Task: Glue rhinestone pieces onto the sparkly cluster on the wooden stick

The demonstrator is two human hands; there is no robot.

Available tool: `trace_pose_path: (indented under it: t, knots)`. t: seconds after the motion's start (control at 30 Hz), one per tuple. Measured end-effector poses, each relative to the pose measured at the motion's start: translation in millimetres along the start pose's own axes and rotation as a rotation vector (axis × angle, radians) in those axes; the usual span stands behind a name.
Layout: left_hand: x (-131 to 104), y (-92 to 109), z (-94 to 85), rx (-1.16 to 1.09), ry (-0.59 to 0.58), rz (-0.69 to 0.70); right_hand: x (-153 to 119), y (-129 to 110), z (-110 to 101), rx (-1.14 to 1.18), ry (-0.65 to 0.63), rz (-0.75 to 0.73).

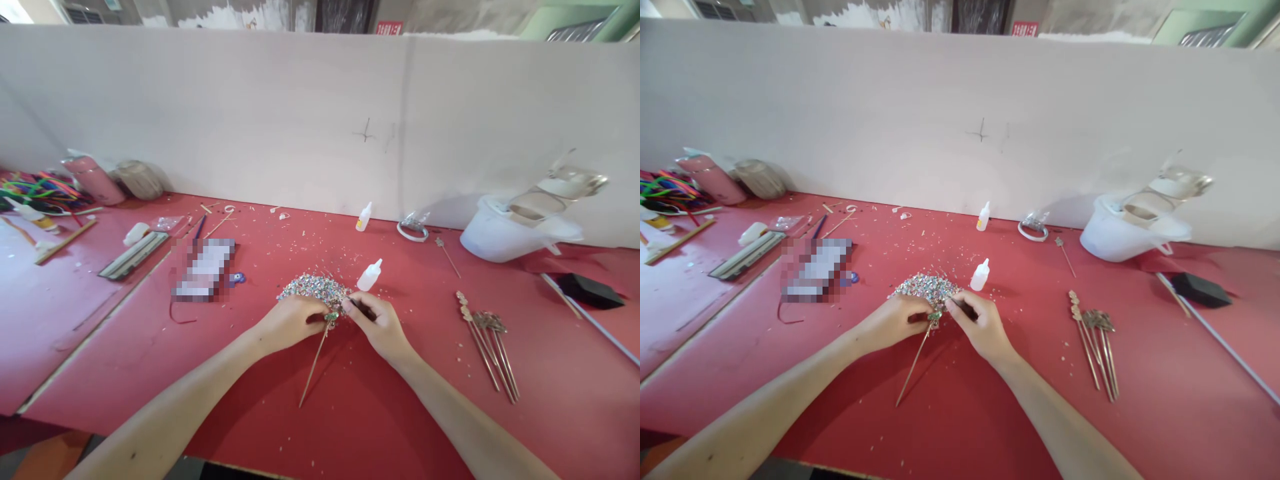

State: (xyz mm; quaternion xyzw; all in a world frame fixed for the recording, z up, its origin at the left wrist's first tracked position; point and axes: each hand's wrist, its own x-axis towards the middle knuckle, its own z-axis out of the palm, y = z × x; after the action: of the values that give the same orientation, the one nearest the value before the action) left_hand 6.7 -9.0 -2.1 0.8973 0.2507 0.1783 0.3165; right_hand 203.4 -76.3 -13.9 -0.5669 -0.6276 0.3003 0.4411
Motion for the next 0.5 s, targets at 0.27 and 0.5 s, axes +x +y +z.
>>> trace_pose_path:
  t: [0.27, 0.5]
  knots:
    - [1, -21, -24.1, -0.063, 0.126, -0.065, 1, -1, 0, -0.007, 0.024, 0.025]
    - [1, -40, -38.6, 0.118, 0.189, -0.208, 1, 0, 0, -0.005, 0.024, 0.036]
